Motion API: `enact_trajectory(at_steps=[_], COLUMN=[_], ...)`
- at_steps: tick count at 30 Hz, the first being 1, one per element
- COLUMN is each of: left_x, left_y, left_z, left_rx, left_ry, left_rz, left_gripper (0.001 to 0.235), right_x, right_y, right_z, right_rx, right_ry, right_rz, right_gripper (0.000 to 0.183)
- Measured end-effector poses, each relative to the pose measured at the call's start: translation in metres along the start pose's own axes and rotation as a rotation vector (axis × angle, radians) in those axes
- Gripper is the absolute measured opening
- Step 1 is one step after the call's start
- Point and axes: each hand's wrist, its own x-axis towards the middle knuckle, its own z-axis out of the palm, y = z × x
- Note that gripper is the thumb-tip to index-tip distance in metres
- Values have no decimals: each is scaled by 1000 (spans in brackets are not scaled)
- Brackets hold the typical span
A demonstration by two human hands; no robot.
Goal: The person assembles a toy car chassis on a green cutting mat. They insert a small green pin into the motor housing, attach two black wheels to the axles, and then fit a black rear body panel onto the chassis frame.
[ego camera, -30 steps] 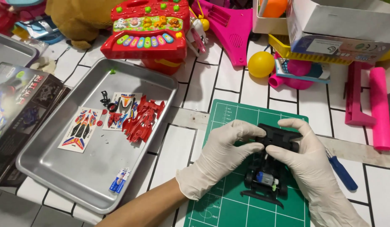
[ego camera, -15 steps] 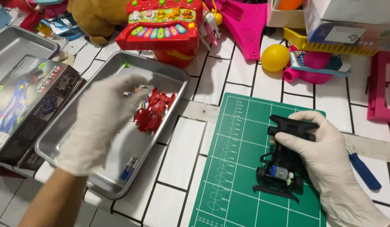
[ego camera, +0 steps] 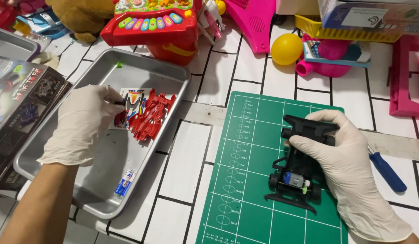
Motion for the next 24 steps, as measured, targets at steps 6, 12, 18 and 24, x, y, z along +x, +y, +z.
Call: enact_trajectory(at_steps=[6, 12, 18, 24], left_x=[-72, -166, -171, -161], left_y=[39, 150, 216, 227], left_z=[-53, -31, 43, 76], left_rx=[-297, -1107, -1445, -1550], left_ry=[188, -58, -273, -278], left_rz=[86, 498, 558, 519], left_gripper=[25, 27, 28, 27], right_x=[-3, 0, 6, 10], right_y=[-8, -6, 9, 16], right_z=[4, 1, -4, -5], right_rx=[10, 52, 5, -28], right_ry=[0, 4, -38, -27], right_rz=[21, 36, -58, -120], right_gripper=[44, 45, 44, 45])
